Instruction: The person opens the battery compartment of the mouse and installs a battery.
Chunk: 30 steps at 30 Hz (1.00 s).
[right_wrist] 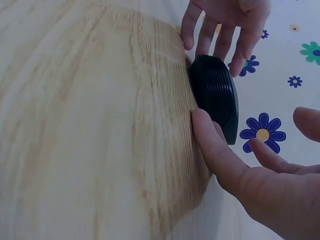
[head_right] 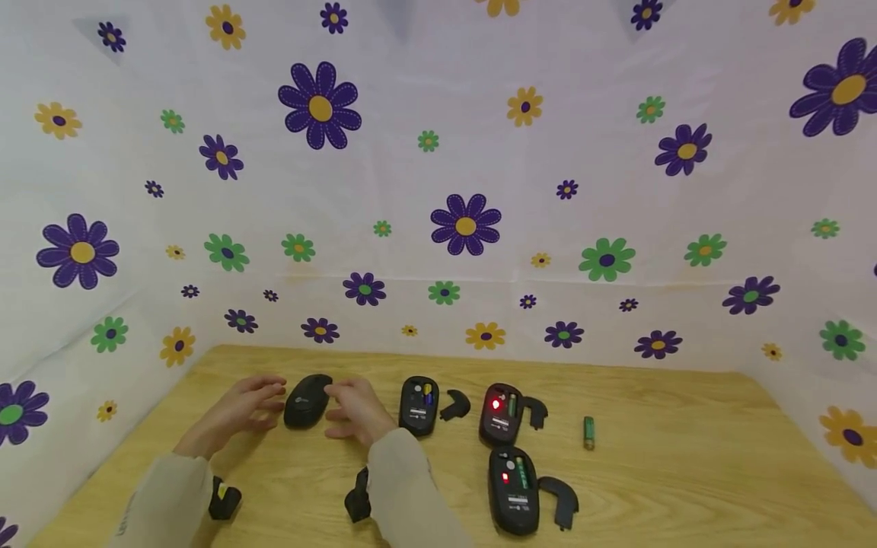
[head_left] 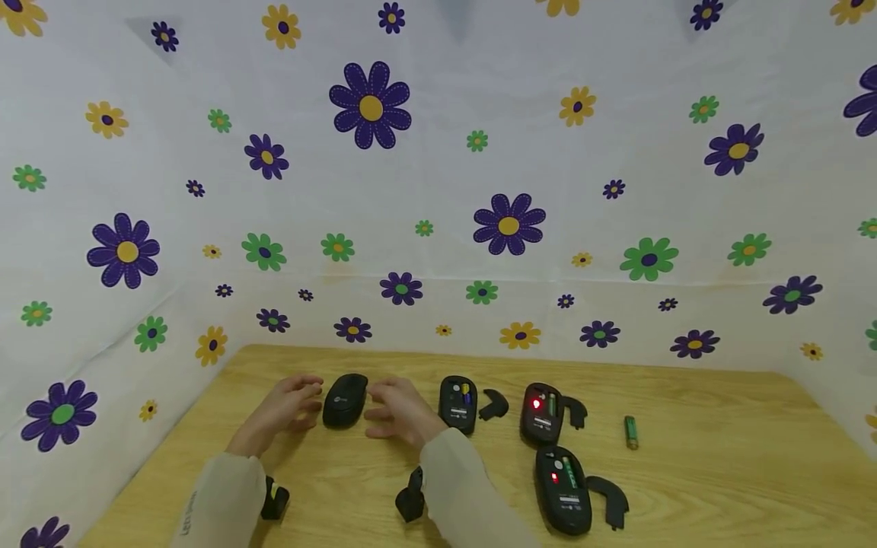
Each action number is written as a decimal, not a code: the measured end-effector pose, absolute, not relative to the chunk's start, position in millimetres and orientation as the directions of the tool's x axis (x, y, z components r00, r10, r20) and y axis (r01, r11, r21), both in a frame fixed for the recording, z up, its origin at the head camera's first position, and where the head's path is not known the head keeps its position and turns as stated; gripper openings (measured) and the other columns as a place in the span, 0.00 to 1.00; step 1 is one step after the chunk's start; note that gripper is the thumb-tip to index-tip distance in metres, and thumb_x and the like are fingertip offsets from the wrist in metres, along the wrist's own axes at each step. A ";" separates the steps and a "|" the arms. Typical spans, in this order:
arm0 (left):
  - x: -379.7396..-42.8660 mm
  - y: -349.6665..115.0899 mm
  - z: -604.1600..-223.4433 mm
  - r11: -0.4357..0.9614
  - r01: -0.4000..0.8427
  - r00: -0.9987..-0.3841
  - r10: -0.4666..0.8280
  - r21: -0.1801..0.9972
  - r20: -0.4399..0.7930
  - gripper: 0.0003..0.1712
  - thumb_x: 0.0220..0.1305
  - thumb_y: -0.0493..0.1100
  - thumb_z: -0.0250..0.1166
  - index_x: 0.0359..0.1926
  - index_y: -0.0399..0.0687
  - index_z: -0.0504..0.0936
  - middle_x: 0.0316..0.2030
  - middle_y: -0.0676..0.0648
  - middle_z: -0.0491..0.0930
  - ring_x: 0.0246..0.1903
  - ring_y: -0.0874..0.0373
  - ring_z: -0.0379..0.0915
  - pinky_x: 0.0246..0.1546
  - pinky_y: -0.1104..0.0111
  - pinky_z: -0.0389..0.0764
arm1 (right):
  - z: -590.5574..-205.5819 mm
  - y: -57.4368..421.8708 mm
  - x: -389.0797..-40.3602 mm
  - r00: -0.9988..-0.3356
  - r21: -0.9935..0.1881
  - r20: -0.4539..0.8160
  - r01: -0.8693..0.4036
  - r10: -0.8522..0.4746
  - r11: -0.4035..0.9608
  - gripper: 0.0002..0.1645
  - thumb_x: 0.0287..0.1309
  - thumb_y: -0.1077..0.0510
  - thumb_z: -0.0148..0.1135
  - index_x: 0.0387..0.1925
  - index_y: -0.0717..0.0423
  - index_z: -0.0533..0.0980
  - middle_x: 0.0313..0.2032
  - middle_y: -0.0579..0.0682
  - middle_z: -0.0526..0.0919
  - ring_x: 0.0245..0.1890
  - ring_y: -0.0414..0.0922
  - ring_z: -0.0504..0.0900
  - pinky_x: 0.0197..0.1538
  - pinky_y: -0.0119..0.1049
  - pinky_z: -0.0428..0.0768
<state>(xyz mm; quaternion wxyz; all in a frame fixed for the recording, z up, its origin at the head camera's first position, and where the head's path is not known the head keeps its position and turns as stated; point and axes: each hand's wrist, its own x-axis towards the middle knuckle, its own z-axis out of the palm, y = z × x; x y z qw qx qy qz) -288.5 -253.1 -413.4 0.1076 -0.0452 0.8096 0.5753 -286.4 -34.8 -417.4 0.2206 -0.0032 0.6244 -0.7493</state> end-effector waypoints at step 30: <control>-302.4 -239.3 -420.1 0.407 -0.217 -0.962 0.065 0.887 -0.265 0.25 0.81 0.40 0.43 0.72 0.32 0.63 0.66 0.27 0.63 0.57 0.37 0.69 0.36 0.62 0.88 | -411.6 -49.2 -295.0 -0.901 -0.941 -0.335 0.336 -0.275 0.045 0.25 0.74 0.59 0.55 0.66 0.67 0.68 0.62 0.67 0.72 0.45 0.58 0.86 0.43 0.50 0.89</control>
